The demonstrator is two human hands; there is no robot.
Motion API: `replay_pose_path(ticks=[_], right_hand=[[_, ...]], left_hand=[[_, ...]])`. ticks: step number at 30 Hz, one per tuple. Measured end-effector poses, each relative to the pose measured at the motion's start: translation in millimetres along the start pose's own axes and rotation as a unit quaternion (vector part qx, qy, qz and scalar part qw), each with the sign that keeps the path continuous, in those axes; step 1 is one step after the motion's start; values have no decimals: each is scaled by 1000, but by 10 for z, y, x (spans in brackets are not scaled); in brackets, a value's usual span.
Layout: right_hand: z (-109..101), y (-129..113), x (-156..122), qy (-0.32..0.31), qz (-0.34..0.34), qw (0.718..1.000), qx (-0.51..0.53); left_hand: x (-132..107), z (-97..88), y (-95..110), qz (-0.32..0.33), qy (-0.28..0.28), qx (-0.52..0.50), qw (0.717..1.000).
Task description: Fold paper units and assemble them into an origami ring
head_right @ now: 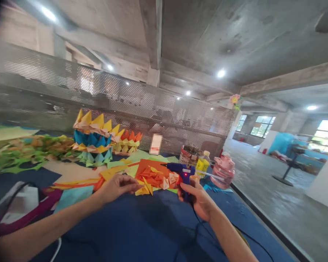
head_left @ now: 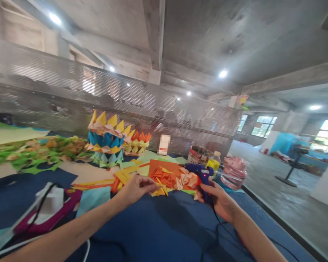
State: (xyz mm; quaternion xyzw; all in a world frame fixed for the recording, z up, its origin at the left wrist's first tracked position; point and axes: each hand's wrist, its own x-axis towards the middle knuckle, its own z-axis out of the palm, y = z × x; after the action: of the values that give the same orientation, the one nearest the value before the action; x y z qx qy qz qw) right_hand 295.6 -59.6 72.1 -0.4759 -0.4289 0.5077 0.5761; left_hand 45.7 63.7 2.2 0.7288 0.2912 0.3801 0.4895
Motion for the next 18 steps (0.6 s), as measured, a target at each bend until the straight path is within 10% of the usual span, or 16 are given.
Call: replay_pose_path(ticks=[10,18], right_hand=[[335,246,344,-4,-68,981,-181],[258,359,199,10,-172,911,-375]], left_hand=[[-110,-89,-16,33,56,27,998],[-251,-48,-21,78,76,168,980]])
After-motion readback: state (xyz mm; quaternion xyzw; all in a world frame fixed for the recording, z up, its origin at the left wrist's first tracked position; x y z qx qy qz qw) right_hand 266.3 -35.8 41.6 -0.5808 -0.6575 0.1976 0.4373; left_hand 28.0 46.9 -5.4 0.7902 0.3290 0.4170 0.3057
